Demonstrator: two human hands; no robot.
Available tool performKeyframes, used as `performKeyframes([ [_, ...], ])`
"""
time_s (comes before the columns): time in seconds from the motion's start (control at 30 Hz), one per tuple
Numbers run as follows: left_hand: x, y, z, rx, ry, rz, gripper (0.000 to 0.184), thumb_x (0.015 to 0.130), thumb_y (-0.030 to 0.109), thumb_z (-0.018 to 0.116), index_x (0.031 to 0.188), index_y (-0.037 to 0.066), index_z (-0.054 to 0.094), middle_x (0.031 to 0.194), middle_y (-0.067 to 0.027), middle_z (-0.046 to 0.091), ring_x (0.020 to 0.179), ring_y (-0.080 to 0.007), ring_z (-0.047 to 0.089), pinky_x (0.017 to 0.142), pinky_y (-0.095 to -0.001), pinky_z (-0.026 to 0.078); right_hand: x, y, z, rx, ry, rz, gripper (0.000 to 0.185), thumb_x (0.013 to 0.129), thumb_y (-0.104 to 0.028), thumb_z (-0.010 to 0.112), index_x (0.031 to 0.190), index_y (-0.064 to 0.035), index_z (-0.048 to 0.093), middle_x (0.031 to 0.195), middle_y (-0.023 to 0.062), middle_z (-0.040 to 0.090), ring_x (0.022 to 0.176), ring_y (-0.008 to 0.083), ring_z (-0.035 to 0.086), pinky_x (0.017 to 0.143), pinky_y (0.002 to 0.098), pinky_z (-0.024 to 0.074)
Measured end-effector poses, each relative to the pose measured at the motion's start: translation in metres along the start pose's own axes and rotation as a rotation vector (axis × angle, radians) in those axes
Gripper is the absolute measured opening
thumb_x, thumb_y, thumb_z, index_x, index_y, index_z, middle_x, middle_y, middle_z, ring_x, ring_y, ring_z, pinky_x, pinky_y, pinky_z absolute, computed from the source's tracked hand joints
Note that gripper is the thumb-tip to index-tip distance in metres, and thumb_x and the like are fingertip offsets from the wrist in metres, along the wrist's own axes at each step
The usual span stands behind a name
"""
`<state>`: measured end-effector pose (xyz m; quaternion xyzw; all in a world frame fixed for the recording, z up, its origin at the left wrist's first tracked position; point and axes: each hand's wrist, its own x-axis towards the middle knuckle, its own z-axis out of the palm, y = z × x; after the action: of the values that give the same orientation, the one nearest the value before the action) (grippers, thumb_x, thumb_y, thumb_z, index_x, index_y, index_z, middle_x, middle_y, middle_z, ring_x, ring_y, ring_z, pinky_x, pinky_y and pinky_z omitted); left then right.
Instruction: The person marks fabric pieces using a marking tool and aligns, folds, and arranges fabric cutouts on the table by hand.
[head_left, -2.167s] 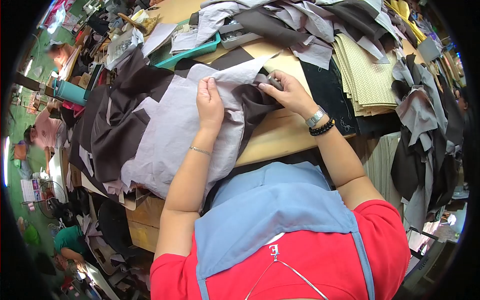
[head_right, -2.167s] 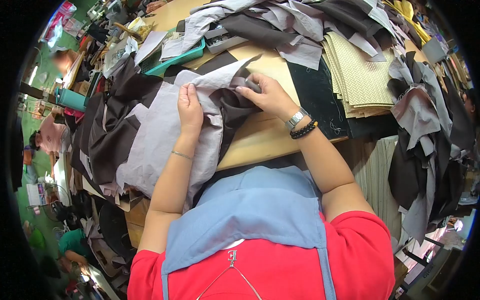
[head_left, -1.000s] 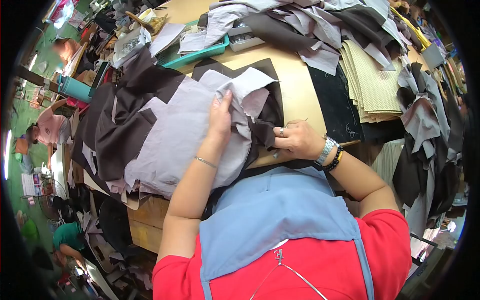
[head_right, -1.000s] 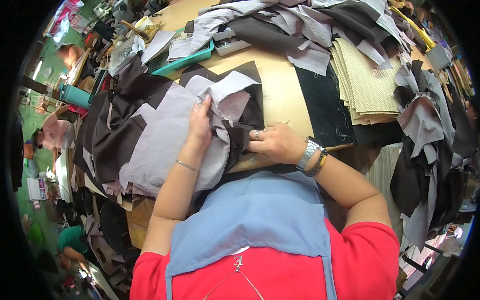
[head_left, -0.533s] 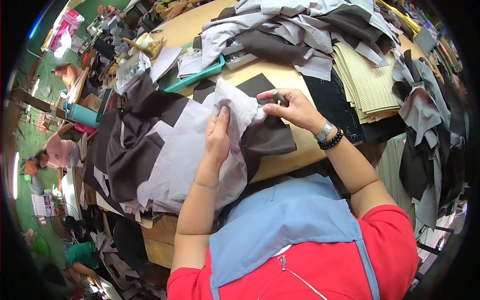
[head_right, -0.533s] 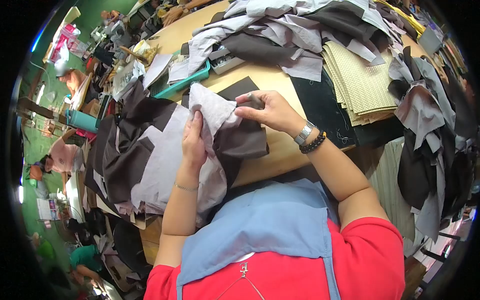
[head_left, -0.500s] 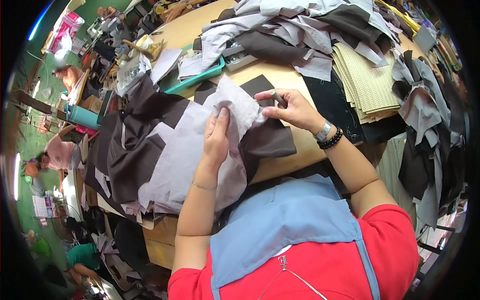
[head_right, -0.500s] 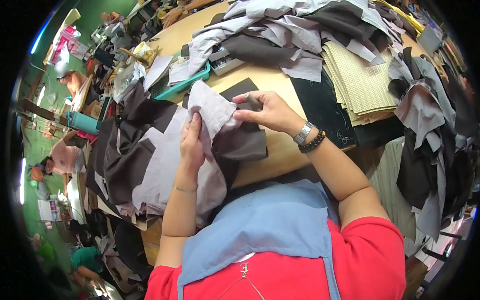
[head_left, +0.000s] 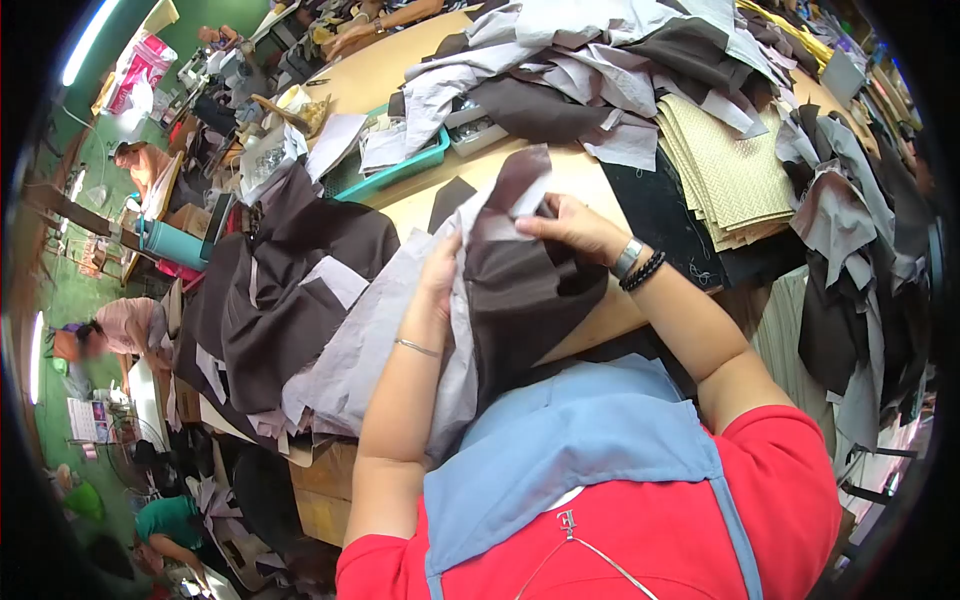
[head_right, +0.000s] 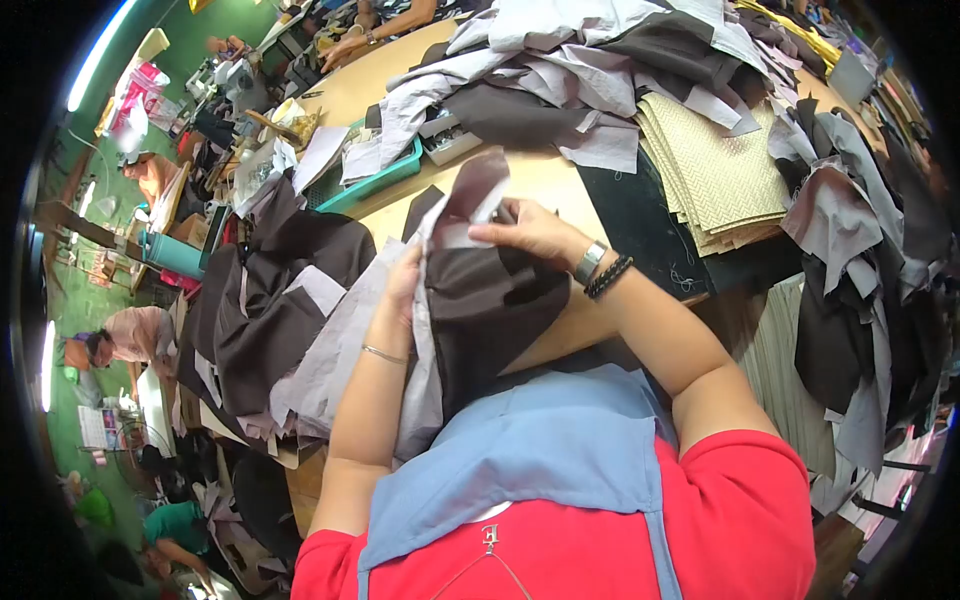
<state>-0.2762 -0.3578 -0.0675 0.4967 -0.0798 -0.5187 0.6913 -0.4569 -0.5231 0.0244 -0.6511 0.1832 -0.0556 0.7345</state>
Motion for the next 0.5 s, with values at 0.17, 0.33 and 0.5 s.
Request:
performKeyframes([
  [0.17,-0.018,-0.005,0.018,-0.026,-0.008,0.098,0.043,0.101,0.033,0.054,0.133,0.003,0.054,0.129,-0.0074,0.060,0.116,-0.0186,0.058,0.100,-0.0325,0.045,0.003,0.020,-0.003,-0.570,-0.137,0.346,0.077,0.076,-0.052,0.080,0.121,0.0072,0.059,0.114,0.0172,0.065,0.102,0.0180,0.060,0.093,0.0319,0.0471],
  [0.33,-0.066,0.047,0.053,-0.067,0.043,0.418,0.035,0.103,0.027,0.050,0.131,0.007,0.055,0.119,-0.0059,0.065,0.107,-0.0167,0.063,0.093,-0.0313,0.050,-0.027,0.028,0.017,-0.647,-0.120,-0.244,0.080,0.074,-0.056,0.077,0.120,0.0072,0.060,0.108,0.0260,0.067,0.101,0.0337,0.066,0.088,0.0371,0.0511],
  [0.5,-0.060,0.077,0.046,0.099,-0.122,0.480,0.034,0.105,0.023,0.047,0.131,0.002,0.053,0.116,-0.0099,0.065,0.105,-0.0182,0.065,0.092,-0.0318,0.053,-0.041,0.057,0.048,-0.343,-0.707,0.099,0.066,0.076,-0.058,0.076,0.083,0.0051,0.057,0.069,0.0022,0.050,0.066,0.0139,0.044,0.058,0.0353,0.0384],
])
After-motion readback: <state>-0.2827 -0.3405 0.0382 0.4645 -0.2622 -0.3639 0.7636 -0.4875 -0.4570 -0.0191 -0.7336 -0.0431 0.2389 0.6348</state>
